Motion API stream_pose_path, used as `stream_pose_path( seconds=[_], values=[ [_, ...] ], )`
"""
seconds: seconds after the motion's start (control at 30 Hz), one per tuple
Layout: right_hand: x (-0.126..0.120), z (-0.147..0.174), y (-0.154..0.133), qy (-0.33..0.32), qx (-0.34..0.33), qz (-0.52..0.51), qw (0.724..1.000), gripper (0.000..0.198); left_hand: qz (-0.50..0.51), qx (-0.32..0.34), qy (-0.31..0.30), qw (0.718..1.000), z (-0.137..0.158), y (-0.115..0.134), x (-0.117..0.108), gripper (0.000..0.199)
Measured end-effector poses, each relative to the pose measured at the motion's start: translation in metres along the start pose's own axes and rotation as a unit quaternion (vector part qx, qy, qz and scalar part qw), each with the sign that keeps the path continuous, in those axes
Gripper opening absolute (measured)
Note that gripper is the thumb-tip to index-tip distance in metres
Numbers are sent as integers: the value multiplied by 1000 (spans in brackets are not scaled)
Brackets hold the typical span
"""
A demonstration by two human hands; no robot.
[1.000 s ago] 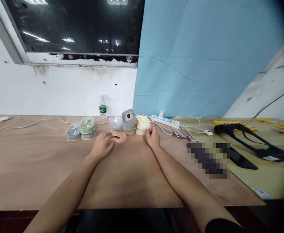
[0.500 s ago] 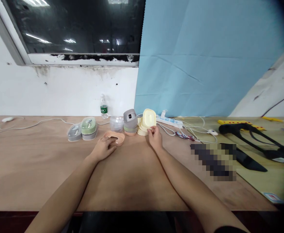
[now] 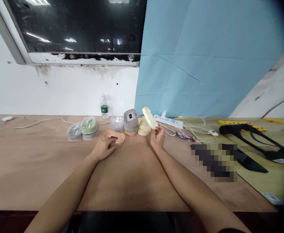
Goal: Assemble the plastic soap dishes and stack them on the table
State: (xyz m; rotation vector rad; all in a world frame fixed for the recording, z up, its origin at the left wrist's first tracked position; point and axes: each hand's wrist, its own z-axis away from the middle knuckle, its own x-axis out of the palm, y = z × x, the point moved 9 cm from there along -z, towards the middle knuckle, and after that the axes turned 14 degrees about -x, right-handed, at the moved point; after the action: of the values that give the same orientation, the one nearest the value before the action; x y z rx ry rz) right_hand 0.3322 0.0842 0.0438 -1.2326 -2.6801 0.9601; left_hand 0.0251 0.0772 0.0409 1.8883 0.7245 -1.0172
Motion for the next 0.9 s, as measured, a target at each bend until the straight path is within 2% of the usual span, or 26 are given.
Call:
stream_pose_path(
  seconds=[0.1, 0.2, 0.3, 0.4, 0.53, 0.6, 0.7, 0.8, 0.9],
  values=[
    [4, 10, -12, -27, -6, -20, 999, 41, -24, -32, 19, 999, -1, -4, -4, 37],
    [19, 23, -33, -116, -27, -23, 993, 45, -63, -92, 48, 993, -2, -16, -9, 31],
    [41, 38, -66, -244, -80, -43, 966, 41, -81, -125, 70, 986, -2, -26, -13, 30],
    [61, 47, -91, -334, -120, -59, 933, 33, -85, -139, 90, 983, -1, -33, -16, 31],
    [79, 54, -79, -420, -91, 8, 903, 42, -90, -152, 100, 979, -1, -36, -18, 30],
    [81, 55, -67, -437, -79, 43, 895, 47, -90, -153, 99, 979, -1, -36, -18, 30],
    [79, 51, -54, -428, -76, 73, 898, 49, -92, -156, 95, 979, -1, -38, -17, 27],
    [78, 50, -50, -422, -77, 78, 900, 46, -99, -157, 83, 979, -2, -40, -15, 15],
    [78, 51, -54, -426, -93, 73, 897, 46, -80, -135, 98, 983, -1, -33, -19, 18]
  ],
)
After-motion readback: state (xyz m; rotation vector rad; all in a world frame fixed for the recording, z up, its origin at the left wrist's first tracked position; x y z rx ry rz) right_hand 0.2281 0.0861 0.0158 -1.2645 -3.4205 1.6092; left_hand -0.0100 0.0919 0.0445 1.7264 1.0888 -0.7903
